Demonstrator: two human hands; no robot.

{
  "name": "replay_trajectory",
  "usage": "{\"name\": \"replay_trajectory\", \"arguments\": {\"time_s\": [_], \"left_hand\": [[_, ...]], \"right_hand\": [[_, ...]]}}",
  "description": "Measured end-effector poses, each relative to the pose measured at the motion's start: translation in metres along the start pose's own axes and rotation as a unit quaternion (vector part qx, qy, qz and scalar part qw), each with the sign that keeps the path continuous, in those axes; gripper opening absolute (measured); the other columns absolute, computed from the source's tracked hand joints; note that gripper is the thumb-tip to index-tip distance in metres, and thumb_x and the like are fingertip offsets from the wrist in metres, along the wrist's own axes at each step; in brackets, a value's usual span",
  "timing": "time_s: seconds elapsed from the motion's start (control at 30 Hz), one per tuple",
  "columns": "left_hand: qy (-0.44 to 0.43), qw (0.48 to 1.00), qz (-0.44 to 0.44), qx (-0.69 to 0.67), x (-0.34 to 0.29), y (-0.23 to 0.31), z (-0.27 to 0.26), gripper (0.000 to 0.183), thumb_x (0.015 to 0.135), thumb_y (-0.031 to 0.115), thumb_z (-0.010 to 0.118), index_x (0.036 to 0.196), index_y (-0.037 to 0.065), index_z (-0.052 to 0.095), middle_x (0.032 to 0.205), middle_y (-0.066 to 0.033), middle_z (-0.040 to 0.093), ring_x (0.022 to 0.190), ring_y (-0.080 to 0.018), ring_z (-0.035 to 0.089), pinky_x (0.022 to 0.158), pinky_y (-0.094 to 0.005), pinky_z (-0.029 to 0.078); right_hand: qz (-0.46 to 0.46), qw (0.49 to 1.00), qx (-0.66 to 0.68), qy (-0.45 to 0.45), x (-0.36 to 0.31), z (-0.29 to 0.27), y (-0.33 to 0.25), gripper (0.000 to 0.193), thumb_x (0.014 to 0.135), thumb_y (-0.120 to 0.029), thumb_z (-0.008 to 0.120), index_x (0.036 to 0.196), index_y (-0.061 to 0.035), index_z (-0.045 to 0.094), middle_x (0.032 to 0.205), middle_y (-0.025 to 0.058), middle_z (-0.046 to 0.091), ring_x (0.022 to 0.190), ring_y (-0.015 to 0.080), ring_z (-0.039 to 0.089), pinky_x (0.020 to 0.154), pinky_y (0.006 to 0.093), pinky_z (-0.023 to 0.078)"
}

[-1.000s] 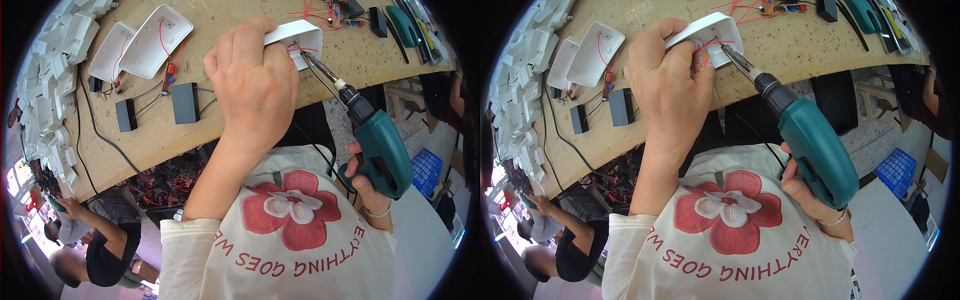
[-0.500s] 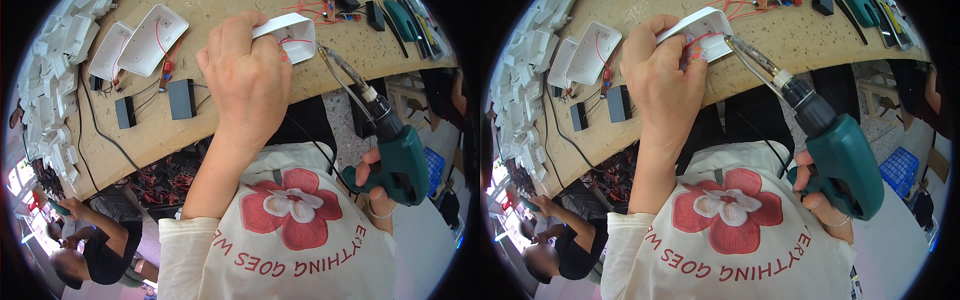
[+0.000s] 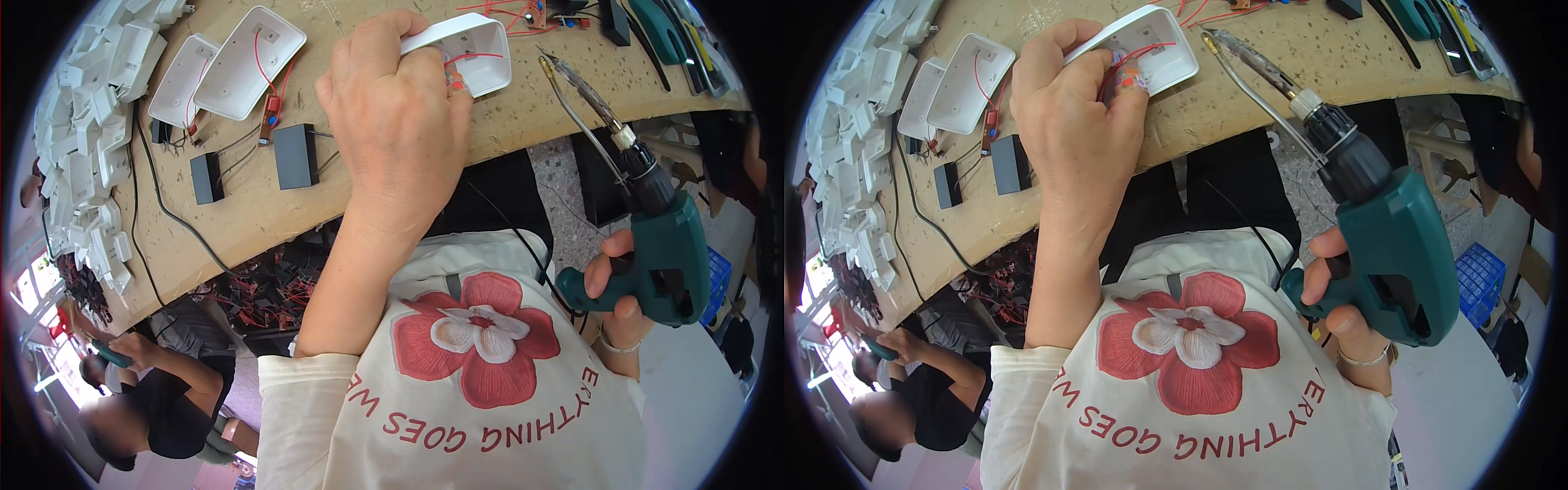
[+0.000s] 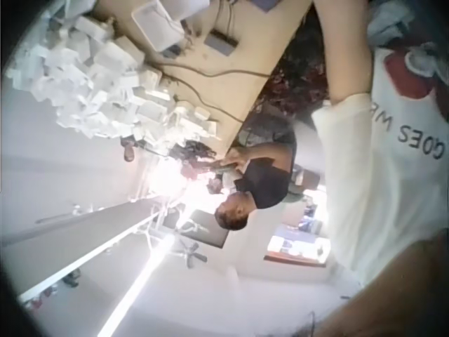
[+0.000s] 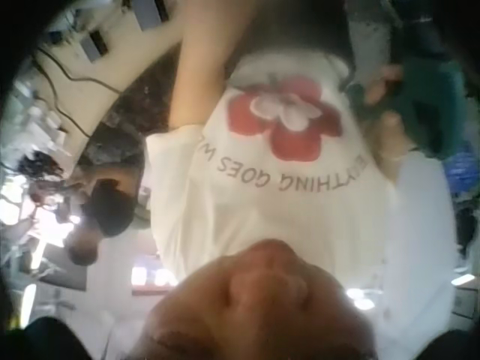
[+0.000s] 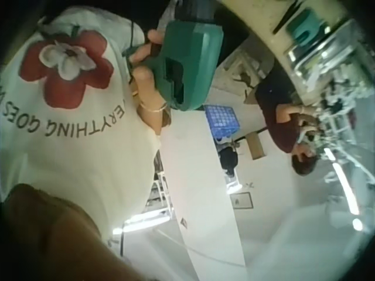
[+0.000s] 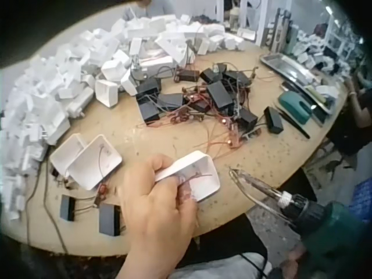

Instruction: Soldering electronic components and wires into plastic housing units at a workbench.

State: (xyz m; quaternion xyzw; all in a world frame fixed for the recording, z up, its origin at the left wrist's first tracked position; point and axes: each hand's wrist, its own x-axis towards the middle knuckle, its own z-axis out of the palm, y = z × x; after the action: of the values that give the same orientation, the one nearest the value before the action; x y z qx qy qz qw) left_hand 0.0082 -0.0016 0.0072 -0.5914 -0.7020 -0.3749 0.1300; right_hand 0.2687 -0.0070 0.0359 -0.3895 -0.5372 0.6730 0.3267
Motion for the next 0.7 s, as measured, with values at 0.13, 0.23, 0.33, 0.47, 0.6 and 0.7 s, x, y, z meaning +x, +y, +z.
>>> {"name": "replay_trajectory", "arguments": {"time_s": [0.13, 0.23, 0.33, 0.47, 0.6, 0.7], "left_hand": [[0.003, 1.0, 0.0, 0.006, 0.0, 0.001, 0.0, 0.016, 0.057, -0.001, 0.064, 0.071, -0.005, 0.061, 0.095, -0.0118, 0.058, 0.078, -0.0276, 0.054, 0.066, -0.0353, 0.043], [0.009, 1.0, 0.009, 0.006, 0.0, 0.0, 0.0, 0.015, 0.057, 0.0, 0.064, 0.071, -0.005, 0.061, 0.094, -0.0117, 0.058, 0.078, -0.0276, 0.054, 0.065, -0.0354, 0.043], [0.006, 1.0, -0.016, 0.011, -0.004, -0.001, 0.0, 0.016, 0.058, 0.001, 0.065, 0.073, -0.004, 0.062, 0.096, -0.012, 0.058, 0.077, -0.027, 0.055, 0.065, -0.0349, 0.043], [-0.018, 0.999, -0.019, -0.019, -0.009, -0.003, -0.002, 0.017, 0.06, 0.007, 0.067, 0.075, 0.002, 0.063, 0.107, -0.0096, 0.053, 0.099, -0.0268, 0.048, 0.08, -0.0397, 0.031], [-0.011, 0.999, 0.004, 0.037, -0.008, 0.006, -0.014, 0.016, 0.064, 0.012, 0.069, 0.079, 0.007, 0.066, 0.112, -0.0115, 0.053, 0.104, -0.0301, 0.047, 0.087, -0.041, 0.028], [-0.002, 1.0, 0.012, 0.027, -0.008, 0.007, -0.015, 0.014, 0.068, 0.015, 0.07, 0.08, 0.007, 0.067, 0.111, -0.0124, 0.054, 0.103, -0.0306, 0.048, 0.09, -0.0392, 0.029]], "right_hand": [[-0.008, 1.0, 0.004, 0.017, 0.0, 0.002, 0.003, 0.071, 0.067, -0.04, 0.076, 0.11, 0.0072, 0.046, 0.1, 0.012, 0.056, 0.061, 0.0127, 0.058, 0.052, 0.0239, 0.048], [-0.021, 0.999, 0.016, 0.019, 0.003, 0.005, 0.004, 0.073, 0.066, -0.039, 0.077, 0.113, 0.007, 0.044, 0.103, 0.0133, 0.056, 0.061, 0.0128, 0.057, 0.052, 0.024, 0.048], [-0.046, 0.999, 0.026, 0.013, 0.01, 0.011, 0.006, 0.076, 0.069, -0.041, 0.074, 0.118, 0.007, 0.041, 0.11, 0.0169, 0.054, 0.061, 0.0131, 0.057, 0.052, 0.0239, 0.048], [-0.069, 0.991, 0.108, -0.027, 0.025, 0.018, 0.016, 0.077, 0.077, -0.043, 0.065, 0.128, 0.0039, 0.032, 0.123, 0.0229, 0.045, 0.07, 0.0144, 0.057, 0.055, 0.0231, 0.05], [-0.047, 0.971, 0.224, -0.074, 0.045, 0.03, 0.019, 0.078, 0.082, -0.043, 0.06, 0.135, -0.0001, 0.024, 0.132, 0.0257, 0.035, 0.084, 0.0162, 0.057, 0.059, 0.0237, 0.052], [-0.045, 0.952, 0.287, -0.1, 0.06, 0.04, 0.02, 0.075, 0.084, -0.042, 0.057, 0.138, -0.0024, 0.021, 0.136, 0.0281, 0.028, 0.099, 0.0215, 0.055, 0.066, 0.0265, 0.054]]}}
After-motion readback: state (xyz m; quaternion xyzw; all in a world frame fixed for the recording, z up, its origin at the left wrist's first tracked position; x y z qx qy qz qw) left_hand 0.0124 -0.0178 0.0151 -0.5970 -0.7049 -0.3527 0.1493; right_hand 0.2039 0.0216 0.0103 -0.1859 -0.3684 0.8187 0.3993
